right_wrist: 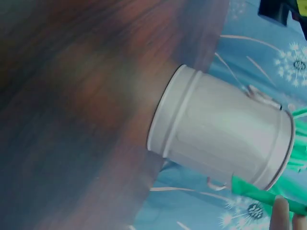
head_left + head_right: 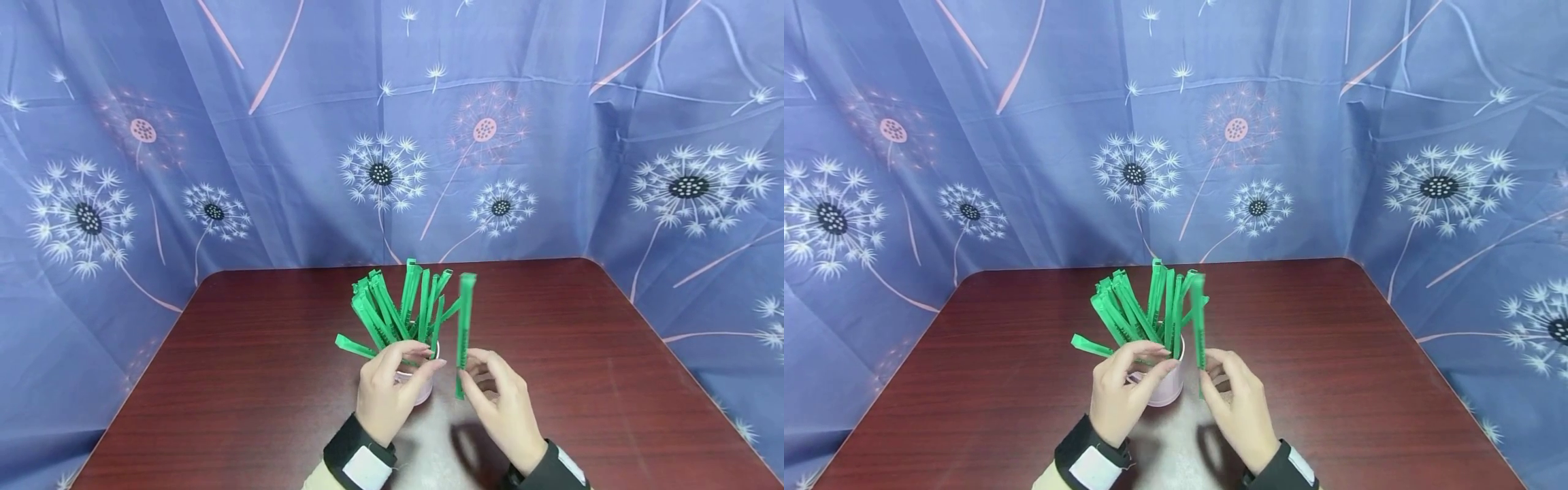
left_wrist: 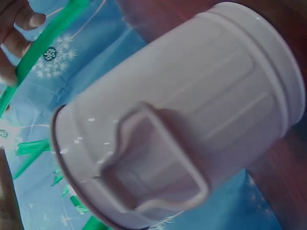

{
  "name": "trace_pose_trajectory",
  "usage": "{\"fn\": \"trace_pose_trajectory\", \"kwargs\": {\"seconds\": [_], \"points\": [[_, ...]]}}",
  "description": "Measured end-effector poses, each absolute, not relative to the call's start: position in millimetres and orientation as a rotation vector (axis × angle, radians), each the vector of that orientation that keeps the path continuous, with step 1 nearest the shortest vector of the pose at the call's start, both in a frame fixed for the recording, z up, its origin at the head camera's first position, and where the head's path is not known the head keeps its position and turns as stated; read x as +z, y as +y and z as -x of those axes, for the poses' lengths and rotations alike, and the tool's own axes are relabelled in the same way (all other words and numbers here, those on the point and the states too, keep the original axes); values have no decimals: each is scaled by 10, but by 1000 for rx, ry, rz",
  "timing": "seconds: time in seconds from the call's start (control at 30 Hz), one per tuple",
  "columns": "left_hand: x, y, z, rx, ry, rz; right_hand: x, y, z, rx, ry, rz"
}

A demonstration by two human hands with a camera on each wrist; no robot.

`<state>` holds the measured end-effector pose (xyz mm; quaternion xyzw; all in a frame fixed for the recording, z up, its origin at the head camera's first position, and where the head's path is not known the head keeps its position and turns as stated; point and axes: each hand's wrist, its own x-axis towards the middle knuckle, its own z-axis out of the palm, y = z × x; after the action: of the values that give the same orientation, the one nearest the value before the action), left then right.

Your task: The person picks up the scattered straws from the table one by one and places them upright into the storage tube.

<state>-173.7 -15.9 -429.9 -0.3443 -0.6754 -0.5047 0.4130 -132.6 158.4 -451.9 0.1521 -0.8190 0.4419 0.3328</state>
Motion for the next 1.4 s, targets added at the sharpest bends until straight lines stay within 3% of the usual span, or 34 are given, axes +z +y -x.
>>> {"fn": "trace_pose_trajectory", "kwargs": {"seconds": [0.3, 0.97, 1.4], "points": [[-4156, -149, 1685, -1291, -1636, 944, -4520, 1555, 1336, 1042, -2048, -724], [-3842, -399, 1699, -1299, -1561, 666, -4645, 1601, 1387, 1014, -2170, -528], [-4210, -288, 1754, -1174, -1794, 749, -4657, 1623, 1387, 1013, -2182, -528]]}}
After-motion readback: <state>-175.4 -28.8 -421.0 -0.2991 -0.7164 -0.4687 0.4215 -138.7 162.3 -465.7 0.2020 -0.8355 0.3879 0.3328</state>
